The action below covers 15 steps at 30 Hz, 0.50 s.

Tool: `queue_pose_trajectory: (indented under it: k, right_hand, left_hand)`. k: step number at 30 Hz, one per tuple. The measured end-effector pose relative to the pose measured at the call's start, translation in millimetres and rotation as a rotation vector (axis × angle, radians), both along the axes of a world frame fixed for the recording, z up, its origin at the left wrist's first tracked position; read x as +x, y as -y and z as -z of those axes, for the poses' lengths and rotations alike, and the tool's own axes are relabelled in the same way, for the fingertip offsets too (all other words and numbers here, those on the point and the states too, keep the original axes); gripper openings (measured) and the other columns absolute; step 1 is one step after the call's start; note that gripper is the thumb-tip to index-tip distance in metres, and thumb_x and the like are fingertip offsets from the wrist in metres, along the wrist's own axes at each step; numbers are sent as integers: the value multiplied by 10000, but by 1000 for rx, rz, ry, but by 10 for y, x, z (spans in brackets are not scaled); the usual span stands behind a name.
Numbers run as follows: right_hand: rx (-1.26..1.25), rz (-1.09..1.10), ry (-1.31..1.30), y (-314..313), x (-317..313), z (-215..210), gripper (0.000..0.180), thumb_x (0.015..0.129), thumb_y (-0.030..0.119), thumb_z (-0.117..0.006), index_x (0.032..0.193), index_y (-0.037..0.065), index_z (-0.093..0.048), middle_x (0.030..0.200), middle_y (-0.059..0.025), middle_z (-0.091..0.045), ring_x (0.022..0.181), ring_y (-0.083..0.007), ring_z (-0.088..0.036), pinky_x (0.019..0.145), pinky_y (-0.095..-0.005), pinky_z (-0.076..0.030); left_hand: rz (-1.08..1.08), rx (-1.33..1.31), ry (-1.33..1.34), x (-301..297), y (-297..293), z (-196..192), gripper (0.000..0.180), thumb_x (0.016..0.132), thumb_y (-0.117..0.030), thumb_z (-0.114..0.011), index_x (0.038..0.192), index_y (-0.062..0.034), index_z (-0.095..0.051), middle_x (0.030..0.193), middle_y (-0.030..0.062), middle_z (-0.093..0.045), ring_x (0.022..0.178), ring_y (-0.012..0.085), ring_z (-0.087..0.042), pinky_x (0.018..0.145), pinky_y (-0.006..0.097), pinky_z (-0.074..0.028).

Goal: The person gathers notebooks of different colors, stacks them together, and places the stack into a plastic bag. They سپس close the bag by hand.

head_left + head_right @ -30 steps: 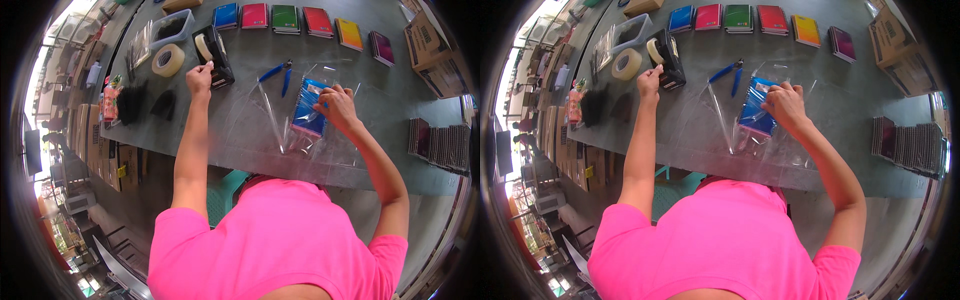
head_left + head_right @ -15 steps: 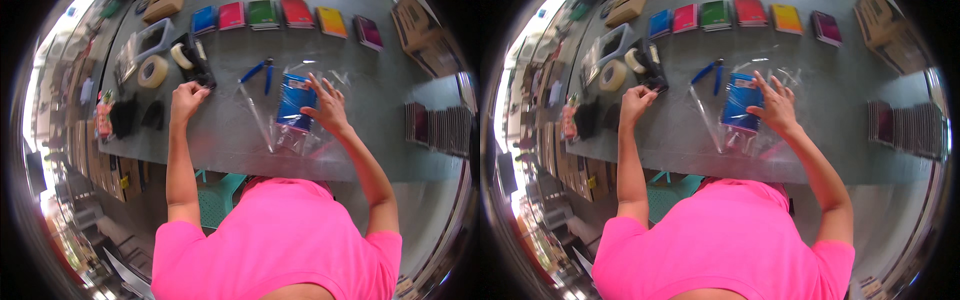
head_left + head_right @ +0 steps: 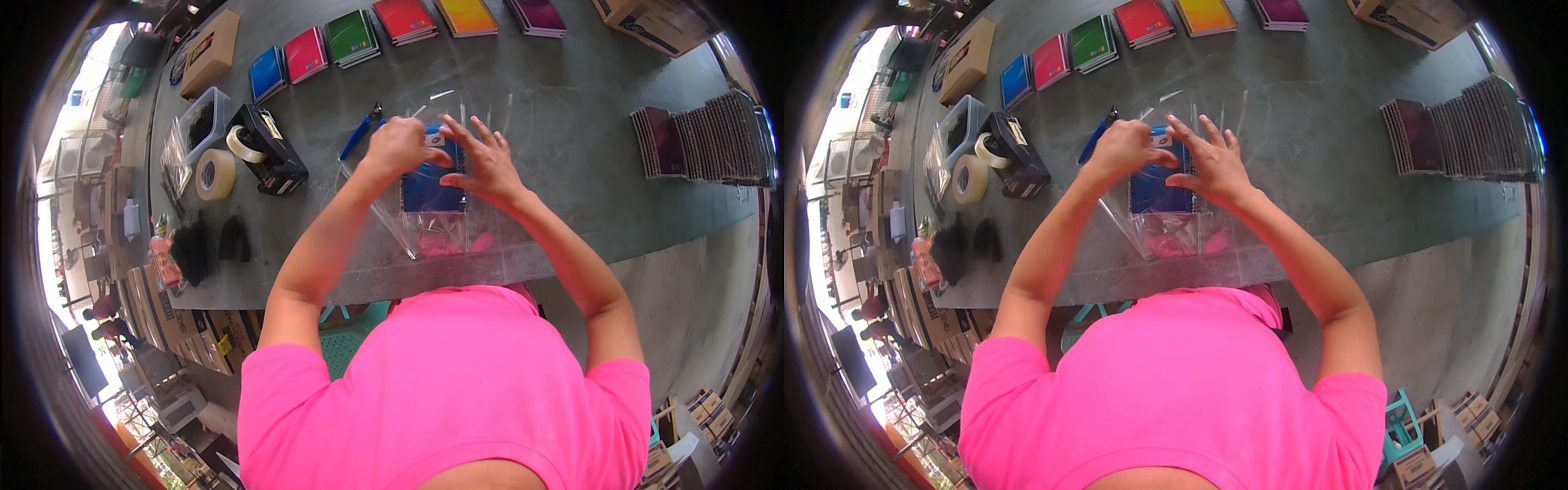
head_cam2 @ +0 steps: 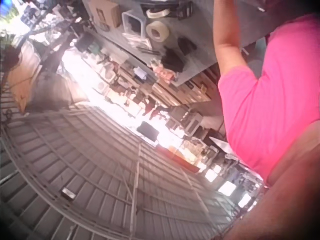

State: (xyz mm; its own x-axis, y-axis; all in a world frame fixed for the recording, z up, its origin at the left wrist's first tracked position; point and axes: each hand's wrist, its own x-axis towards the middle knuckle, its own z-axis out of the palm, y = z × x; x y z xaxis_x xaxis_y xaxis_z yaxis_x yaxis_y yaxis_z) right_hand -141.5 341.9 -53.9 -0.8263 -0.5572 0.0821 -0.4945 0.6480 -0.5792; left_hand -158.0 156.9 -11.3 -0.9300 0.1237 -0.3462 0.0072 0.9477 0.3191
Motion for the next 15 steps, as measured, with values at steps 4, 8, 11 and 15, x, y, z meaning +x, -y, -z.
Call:
queue_pose_trajectory:
  k: [4,8,11,15]
  right_hand:
    - [-430,260,256,-144,-18,230,547,750,333,-730,1215,120,-534,1080,-104,-619,1010,-249,-568,854,-362,-459]
    - [-407,379,676,-113,-13,209,294,817,243,-689,989,8,-650,830,-94,-660,737,-154,-625,653,-262,-509]
    - [-576,390,815,-7,-70,152,280,846,219,-670,1025,7,-641,808,-40,-652,705,-105,-605,618,-227,-499]
    - [-551,350,649,5,74,-44,433,793,252,-727,1125,7,-596,946,-75,-653,766,-112,-619,627,-225,-500]
  left_hand:
    - [-273,372,-90,284,372,212,565,589,-495,-824,601,-60,-464,592,53,-541,560,148,-517,540,302,-432]
    - [-548,357,-266,549,312,399,593,645,-489,-801,881,-21,-524,773,76,-602,688,151,-560,628,308,-465]
    - [-739,696,-244,701,207,607,656,676,-474,-784,1044,2,-525,830,88,-609,757,167,-584,709,317,-487]
    - [-633,781,-364,833,49,290,592,718,-228,-792,1176,-23,-477,987,100,-590,928,194,-583,788,310,-485]
